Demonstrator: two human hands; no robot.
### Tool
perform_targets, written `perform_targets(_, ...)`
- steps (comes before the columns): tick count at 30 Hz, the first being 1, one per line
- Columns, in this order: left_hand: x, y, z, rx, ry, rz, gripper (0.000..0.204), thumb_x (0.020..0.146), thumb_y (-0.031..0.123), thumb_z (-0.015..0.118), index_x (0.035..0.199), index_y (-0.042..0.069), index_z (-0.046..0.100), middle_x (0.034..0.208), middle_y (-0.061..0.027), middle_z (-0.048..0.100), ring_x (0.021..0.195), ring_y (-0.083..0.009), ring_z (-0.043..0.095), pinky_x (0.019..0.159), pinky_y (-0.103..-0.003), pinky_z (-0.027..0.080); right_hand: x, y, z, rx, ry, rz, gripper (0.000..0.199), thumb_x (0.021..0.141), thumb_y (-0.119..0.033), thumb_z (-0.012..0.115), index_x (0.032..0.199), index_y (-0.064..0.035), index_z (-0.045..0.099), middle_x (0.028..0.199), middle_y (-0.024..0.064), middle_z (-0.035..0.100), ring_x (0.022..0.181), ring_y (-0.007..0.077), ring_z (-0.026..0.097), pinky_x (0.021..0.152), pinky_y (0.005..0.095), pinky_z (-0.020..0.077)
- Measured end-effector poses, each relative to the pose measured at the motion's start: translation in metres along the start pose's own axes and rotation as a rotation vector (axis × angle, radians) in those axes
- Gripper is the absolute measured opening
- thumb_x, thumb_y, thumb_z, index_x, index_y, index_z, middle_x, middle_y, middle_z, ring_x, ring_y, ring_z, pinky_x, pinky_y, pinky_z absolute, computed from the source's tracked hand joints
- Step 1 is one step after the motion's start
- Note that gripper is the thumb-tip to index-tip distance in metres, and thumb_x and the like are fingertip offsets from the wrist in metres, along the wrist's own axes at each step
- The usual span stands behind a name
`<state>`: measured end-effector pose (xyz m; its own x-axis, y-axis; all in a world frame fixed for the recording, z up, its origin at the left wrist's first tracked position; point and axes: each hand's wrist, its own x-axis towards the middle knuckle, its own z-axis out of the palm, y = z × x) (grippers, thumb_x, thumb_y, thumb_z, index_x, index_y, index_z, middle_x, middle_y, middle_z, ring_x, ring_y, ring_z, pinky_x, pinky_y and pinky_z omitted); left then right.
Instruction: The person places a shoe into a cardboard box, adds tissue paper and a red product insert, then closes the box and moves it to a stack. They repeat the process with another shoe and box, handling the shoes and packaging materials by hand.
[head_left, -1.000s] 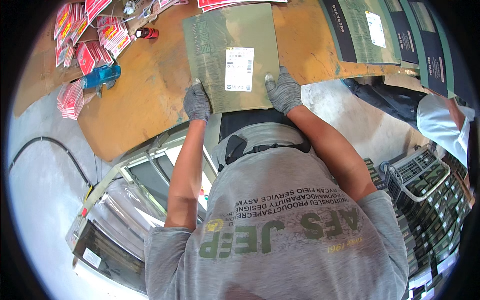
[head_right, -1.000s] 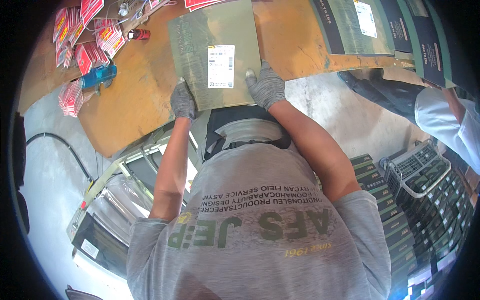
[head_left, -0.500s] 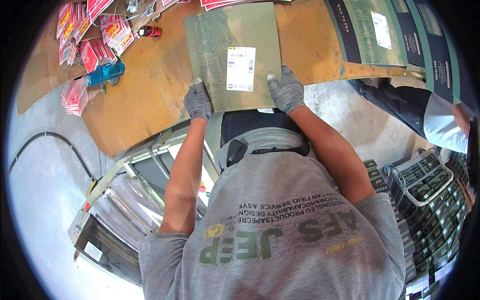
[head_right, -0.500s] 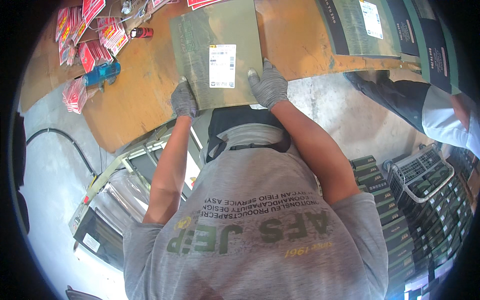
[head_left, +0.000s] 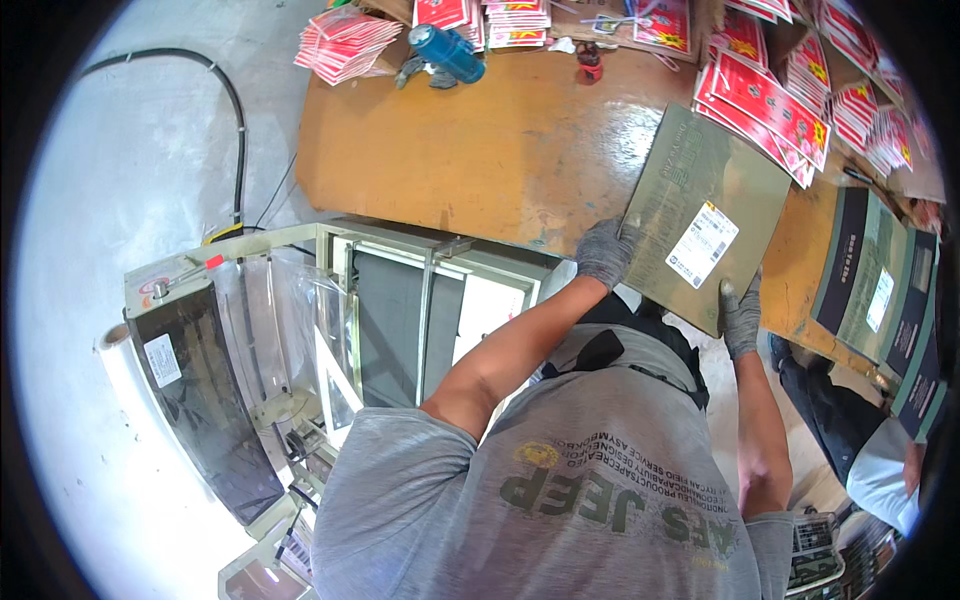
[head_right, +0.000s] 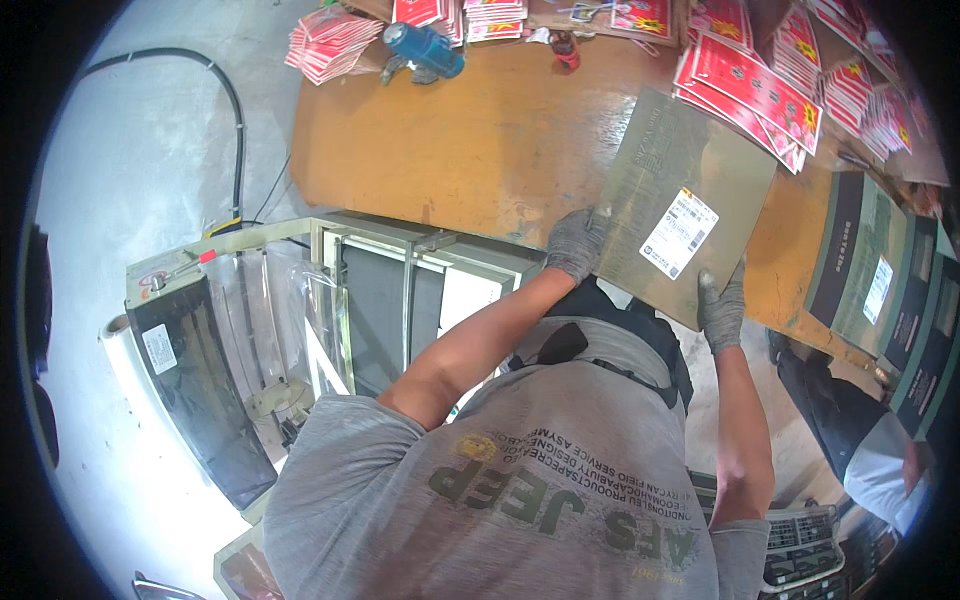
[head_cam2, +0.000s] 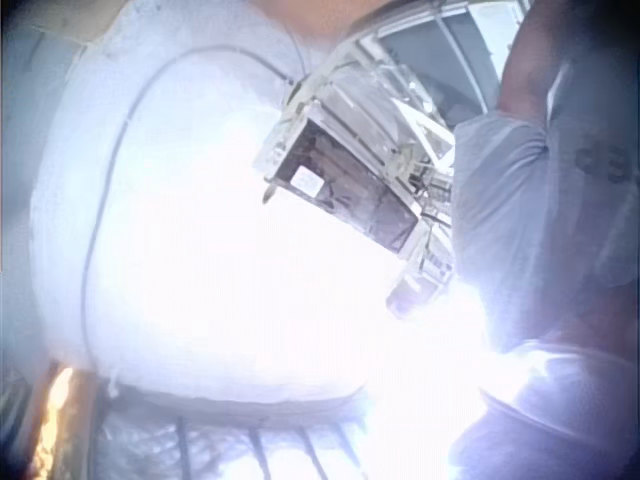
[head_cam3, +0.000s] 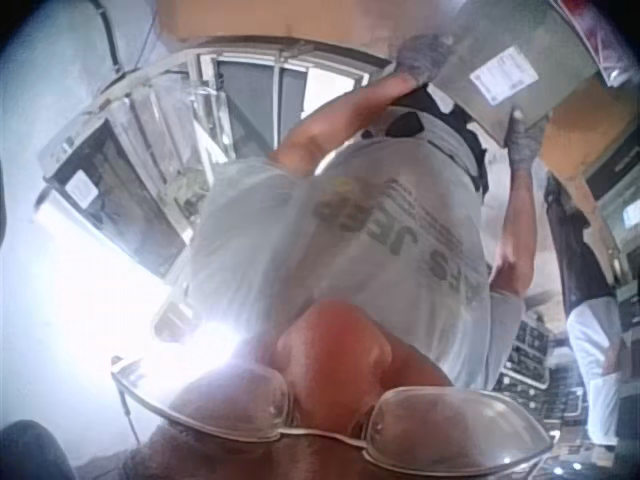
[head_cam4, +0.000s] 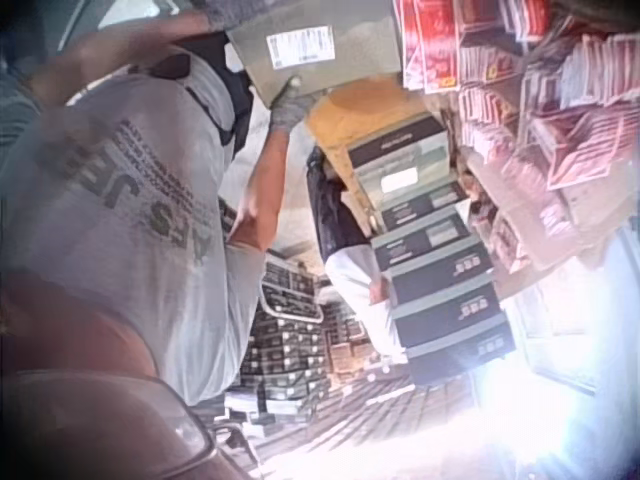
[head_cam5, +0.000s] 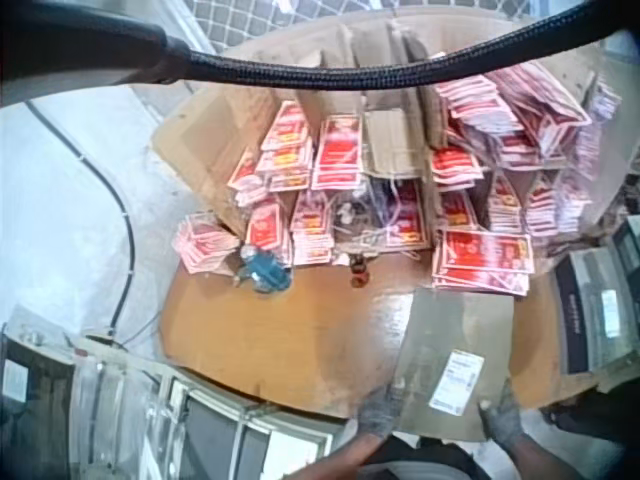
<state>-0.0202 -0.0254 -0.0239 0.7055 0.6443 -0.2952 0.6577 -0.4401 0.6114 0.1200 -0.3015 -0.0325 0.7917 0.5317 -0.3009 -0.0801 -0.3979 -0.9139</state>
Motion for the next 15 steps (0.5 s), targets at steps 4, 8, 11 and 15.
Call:
perform_targets(4,-0.01,-0.054,-0.026,0.106,0.007,0.045,0.041,0.1,0.039,0.052,0.106,0.003,0.069,0.105,-0.0237,0.07,0.101,-0.0419,0.067,0.091,-0.052,0.05,-0.006,-0.011,0.031,-0.186,-0.139,0.005,0.098,0.093,-0.051,0.068,0.159,0.0032,0.019,0.155,0.0255,0.04,0.147,0.032,0.038,0.121,0.0396,0.0296)
perform_targets(8,-0.013,-0.152,-0.085,0.223,0.071,-0.177,0.034,0.102,0.031,0.052,0.115,0.003,0.066,0.113,-0.0172,0.069,0.112,-0.0313,0.063,0.095,-0.042,0.05,0.013,-0.111,0.107,-0.148,-0.481,0.08,0.09,0.089,-0.05,0.07,0.153,0.0026,0.034,0.152,0.0274,0.044,0.144,0.0365,0.041,0.121,0.045,0.03)
perform_targets(11,0.015,-0.25,-0.146,0.78,0.067,0.04,0.019,0.101,0.014,0.048,0.1,0.005,0.064,0.094,-0.0136,0.064,0.091,-0.0284,0.061,0.081,-0.042,0.05,0.053,-0.106,0.18,-0.064,-0.825,-0.074,0.075,0.088,-0.043,0.07,0.141,0.005,0.049,0.141,0.0246,0.057,0.129,0.0343,0.057,0.11,0.0454,0.0427)
perform_targets(15,0.027,-0.323,-0.233,0.66,0.346,-0.248,0.045,0.1,0.037,0.045,0.111,-0.002,0.067,0.111,-0.0205,0.071,0.093,-0.0385,0.066,0.08,-0.049,0.05,0.056,-0.188,0.204,-0.511,-0.904,-0.2,0.076,0.091,-0.047,0.061,0.15,-0.0017,0.045,0.145,0.0248,0.054,0.133,0.0389,0.054,0.111,0.0456,0.0416)
